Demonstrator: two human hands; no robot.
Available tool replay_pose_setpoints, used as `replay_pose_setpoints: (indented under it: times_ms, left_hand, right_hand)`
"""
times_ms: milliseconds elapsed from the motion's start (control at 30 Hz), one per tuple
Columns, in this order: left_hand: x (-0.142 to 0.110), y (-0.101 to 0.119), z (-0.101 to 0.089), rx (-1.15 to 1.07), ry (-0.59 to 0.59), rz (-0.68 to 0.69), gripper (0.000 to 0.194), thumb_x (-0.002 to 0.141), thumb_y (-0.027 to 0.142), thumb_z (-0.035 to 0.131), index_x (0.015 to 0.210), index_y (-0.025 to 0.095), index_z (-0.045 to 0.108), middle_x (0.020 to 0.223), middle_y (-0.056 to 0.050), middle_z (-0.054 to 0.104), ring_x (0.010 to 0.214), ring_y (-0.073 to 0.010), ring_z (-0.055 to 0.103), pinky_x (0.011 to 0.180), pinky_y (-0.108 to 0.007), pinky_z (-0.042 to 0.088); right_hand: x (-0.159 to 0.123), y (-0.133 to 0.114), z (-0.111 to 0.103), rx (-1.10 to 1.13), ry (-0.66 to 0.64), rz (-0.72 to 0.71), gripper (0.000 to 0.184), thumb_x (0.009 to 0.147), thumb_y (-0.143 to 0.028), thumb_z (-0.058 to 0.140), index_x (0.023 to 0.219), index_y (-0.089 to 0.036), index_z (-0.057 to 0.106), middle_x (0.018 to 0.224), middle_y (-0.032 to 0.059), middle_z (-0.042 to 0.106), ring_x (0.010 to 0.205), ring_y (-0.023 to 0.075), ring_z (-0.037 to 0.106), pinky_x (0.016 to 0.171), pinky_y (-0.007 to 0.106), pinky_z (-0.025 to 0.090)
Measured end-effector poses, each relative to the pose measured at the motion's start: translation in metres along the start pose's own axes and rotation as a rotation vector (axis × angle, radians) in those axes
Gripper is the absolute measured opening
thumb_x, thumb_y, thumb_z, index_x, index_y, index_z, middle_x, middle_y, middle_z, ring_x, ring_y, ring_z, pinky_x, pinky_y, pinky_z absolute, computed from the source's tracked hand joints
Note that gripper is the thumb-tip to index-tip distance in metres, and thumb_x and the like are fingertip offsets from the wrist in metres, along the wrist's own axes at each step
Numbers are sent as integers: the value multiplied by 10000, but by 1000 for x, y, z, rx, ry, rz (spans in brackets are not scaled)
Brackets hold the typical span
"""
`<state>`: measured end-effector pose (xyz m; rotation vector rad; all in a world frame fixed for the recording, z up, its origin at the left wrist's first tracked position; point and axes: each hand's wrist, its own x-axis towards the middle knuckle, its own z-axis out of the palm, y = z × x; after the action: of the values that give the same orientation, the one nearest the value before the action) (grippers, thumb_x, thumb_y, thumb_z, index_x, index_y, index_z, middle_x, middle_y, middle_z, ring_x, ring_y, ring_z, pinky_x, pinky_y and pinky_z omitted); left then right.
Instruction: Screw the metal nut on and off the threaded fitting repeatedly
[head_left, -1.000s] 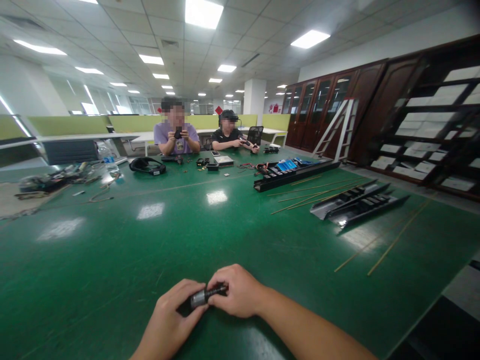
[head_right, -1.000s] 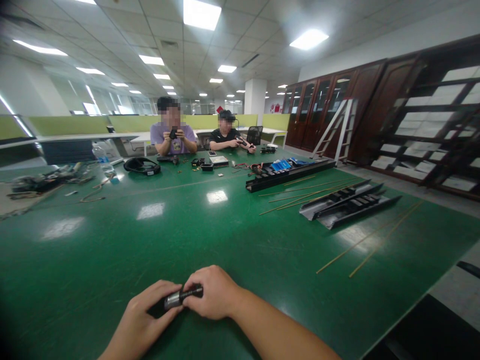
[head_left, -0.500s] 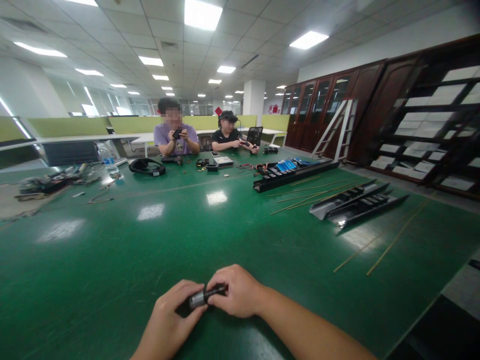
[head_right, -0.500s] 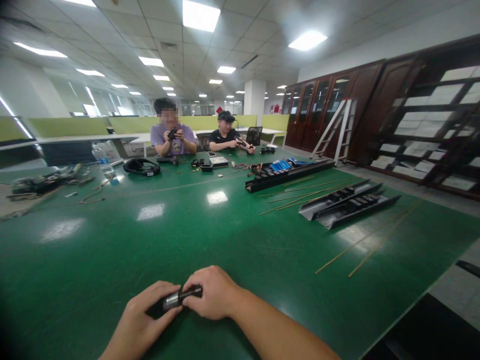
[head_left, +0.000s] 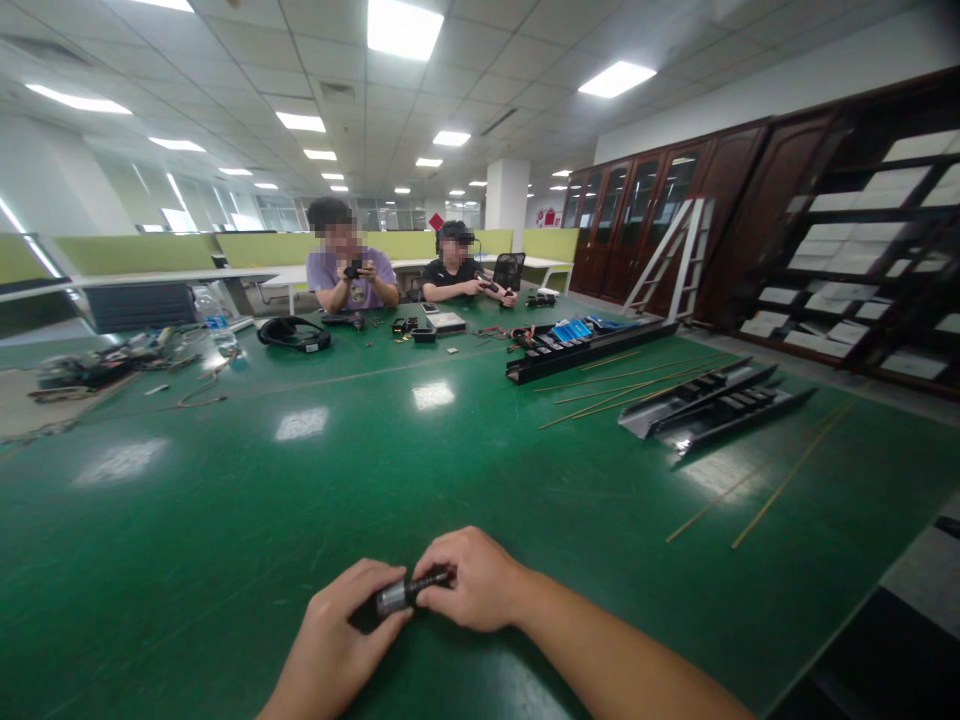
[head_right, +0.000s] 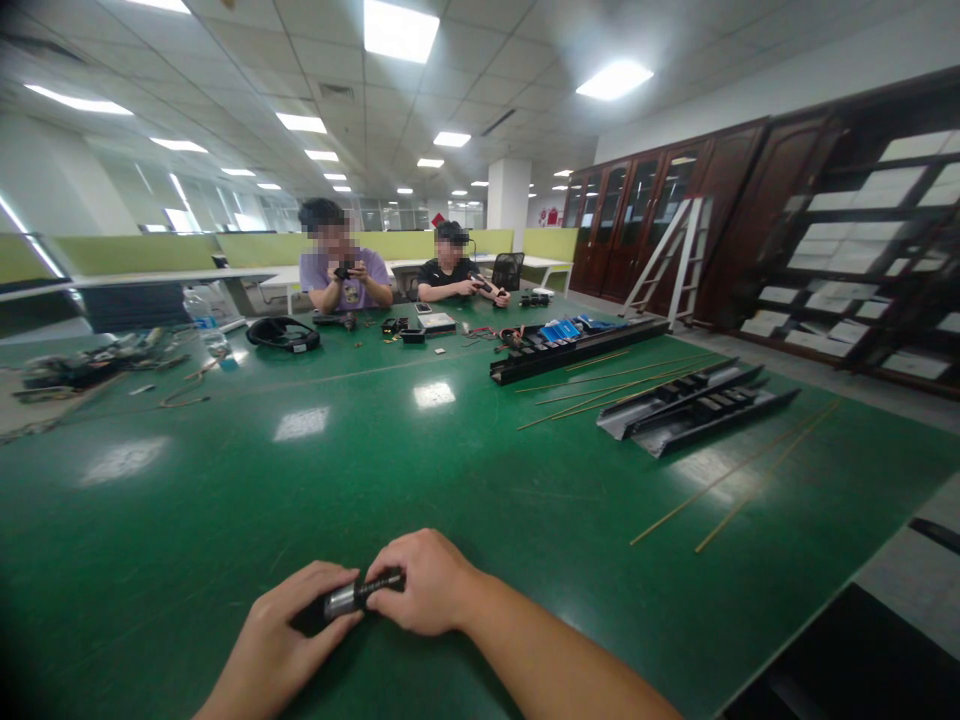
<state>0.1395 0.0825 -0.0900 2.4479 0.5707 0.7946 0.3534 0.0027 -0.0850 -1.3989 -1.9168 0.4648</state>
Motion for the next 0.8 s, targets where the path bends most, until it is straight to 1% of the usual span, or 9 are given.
replay_pose_setpoints:
  times_ms: [300,433,800]
  left_hand:
    - [2,1,-1,-3,-3,-9,237,861,290,695,1093,296,645,998,1,680,902,-153,669,793,-222,549]
    - [2,2,-1,4,9,12,240,853,291,704,1085,298,646,985,6,682,886,-150,672,785,-217,550]
    - [1,0,-2,12,10,14,237,861,299,695,1092,270,654,994,-30,689,893,-172,681,785,-238,564]
  right_hand:
    - [0,1,1,7,8,-1,176,776,-294,696,931,-219,731,785,-11,694,640,114,587,609,194,414]
    - [0,2,1,-3,9,-7,172,772,-300,701,922,-221,733,774,-12,690,646,117,586,616,199,412]
    - [0,-2,-1,14,14,12,170,766,-280,705,913,-204,739,759,-6,687,612,110,572,589,194,410]
